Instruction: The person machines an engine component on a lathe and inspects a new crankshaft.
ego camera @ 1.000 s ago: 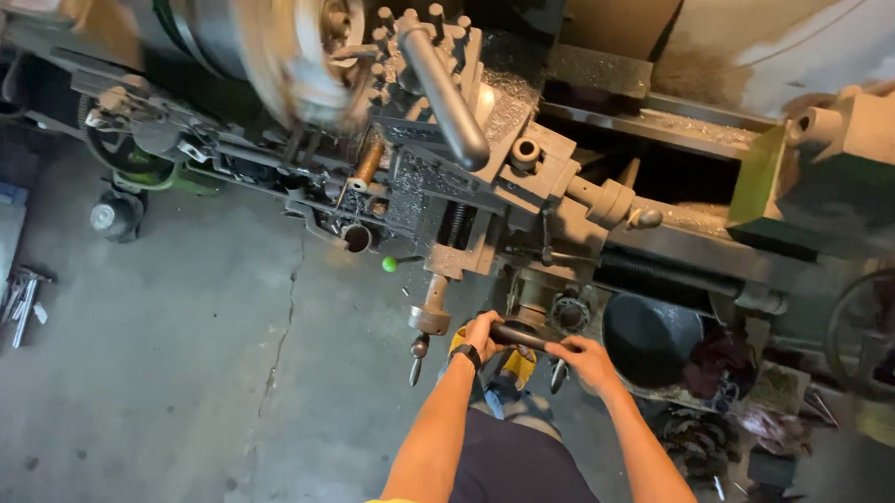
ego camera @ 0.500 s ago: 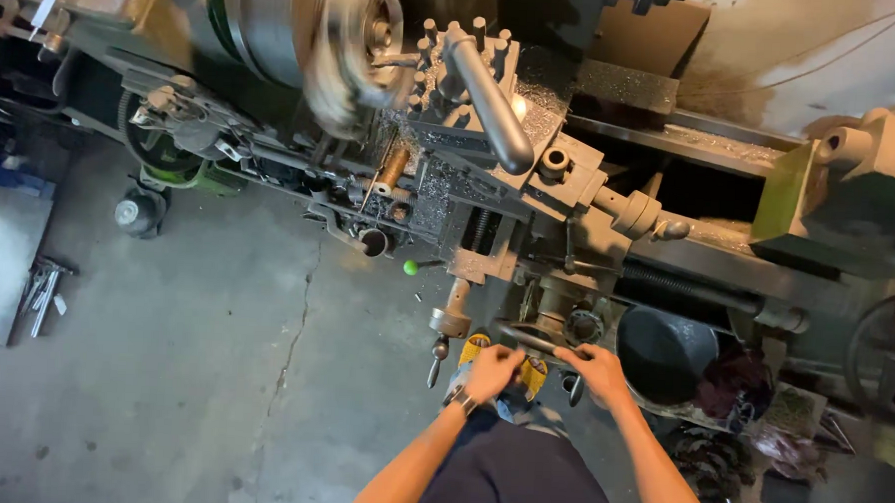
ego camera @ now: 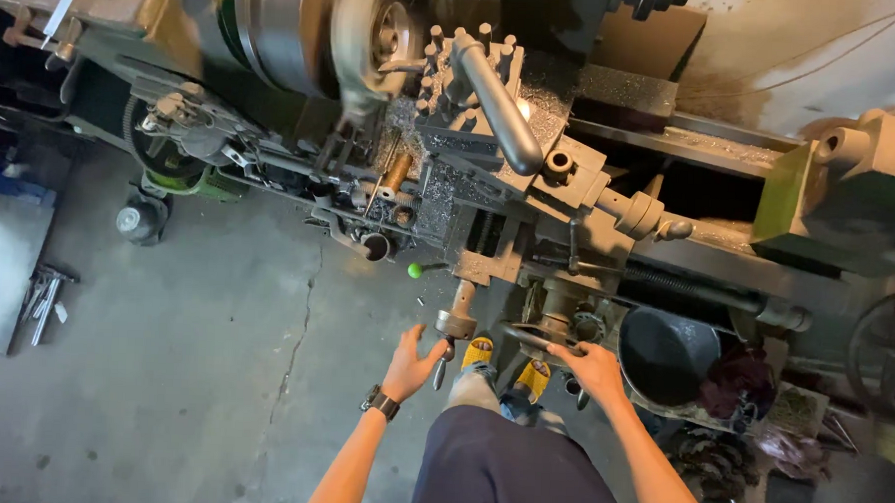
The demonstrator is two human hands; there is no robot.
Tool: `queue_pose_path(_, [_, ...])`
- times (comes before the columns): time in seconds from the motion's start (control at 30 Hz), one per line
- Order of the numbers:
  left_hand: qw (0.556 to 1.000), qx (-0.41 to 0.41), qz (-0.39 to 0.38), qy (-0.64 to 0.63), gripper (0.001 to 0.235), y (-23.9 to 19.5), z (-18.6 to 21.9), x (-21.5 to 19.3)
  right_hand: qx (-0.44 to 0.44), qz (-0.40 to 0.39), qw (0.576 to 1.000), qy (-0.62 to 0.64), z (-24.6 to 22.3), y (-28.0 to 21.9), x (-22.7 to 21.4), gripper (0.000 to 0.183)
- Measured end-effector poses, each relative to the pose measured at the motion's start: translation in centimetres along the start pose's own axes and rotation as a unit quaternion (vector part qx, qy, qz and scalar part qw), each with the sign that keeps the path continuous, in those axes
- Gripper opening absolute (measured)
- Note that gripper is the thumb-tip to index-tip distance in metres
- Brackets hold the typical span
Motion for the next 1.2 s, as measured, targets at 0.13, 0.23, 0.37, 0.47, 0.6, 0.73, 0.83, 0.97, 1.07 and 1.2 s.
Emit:
queue_pose_path(0.13, [0.963, -0.097, -0.148, -0.206, 0.074, -0.6, -5.6, 4.2, -0.026, 0.032, 0.999, -0.023, -0.4, 0.4, 0.3, 0.096])
queue_pose_path(0.23, [0.880, -0.157, -0.227, -0.387, 0.078, 0.1, -3.8, 4.6, -0.007, 0.019, 0.998, -0.054, -2.4, -1.2, -0.3, 0.094])
queue_pose_path(0.37, [0.874, -0.260, -0.258, -0.318, 0.079, 0.8, -1.9, 4.1, -0.004, 0.018, 0.997, -0.077, -2.1, -0.4, 0.7, 0.095])
queue_pose_path(0.47, [0.865, -0.289, -0.261, -0.317, 0.067, 1.0, -2.6, 5.7, -0.018, 0.032, 0.996, -0.076, -2.2, -0.2, 0.7, 0.097])
queue_pose_path(0.6, [0.824, -0.335, -0.265, -0.373, 0.053, 1.1, -4.6, 9.0, -0.013, 0.021, 0.998, -0.061, -0.4, 0.9, 1.4, 0.096])
queue_pose_path(0.73, [0.777, -0.369, -0.246, -0.447, 0.033, 1.6, -2.7, 9.4, -0.020, 0.005, 0.986, 0.165, 9.2, 9.5, 6.2, 0.084])
queue_pose_path(0.83, [0.814, -0.369, -0.221, -0.391, 0.026, 1.4, -4.2, 9.5, 0.067, 0.079, 0.966, 0.236, 13.7, 12.4, 7.7, 0.078])
queue_pose_path(0.97, [0.834, -0.365, -0.220, -0.351, 0.025, 1.4, -5.1, 9.7, 0.179, 0.154, 0.934, 0.267, 8.9, 7.8, 6.4, 0.073])
queue_pose_path(1.07, [0.820, -0.371, -0.216, -0.378, 0.026, 1.2, -5.1, 10.1, 0.208, 0.183, 0.911, 0.305, 8.4, 8.2, 7.8, 0.076])
queue_pose_path(1.2, [0.855, -0.346, -0.195, -0.333, 0.026, 2.2, -2.9, 9.1, 0.176, 0.258, 0.887, 0.341, 10.5, 10.8, 8.7, 0.053])
Point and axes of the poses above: each hand's wrist, its own y-axis towards the middle knuckle, its own x-axis out of the palm, z = x × y, the point moved 7 cm from there along y, towards the middle knuckle, and after that the axes turned 8 degrees about x, right-handed, at the moved point
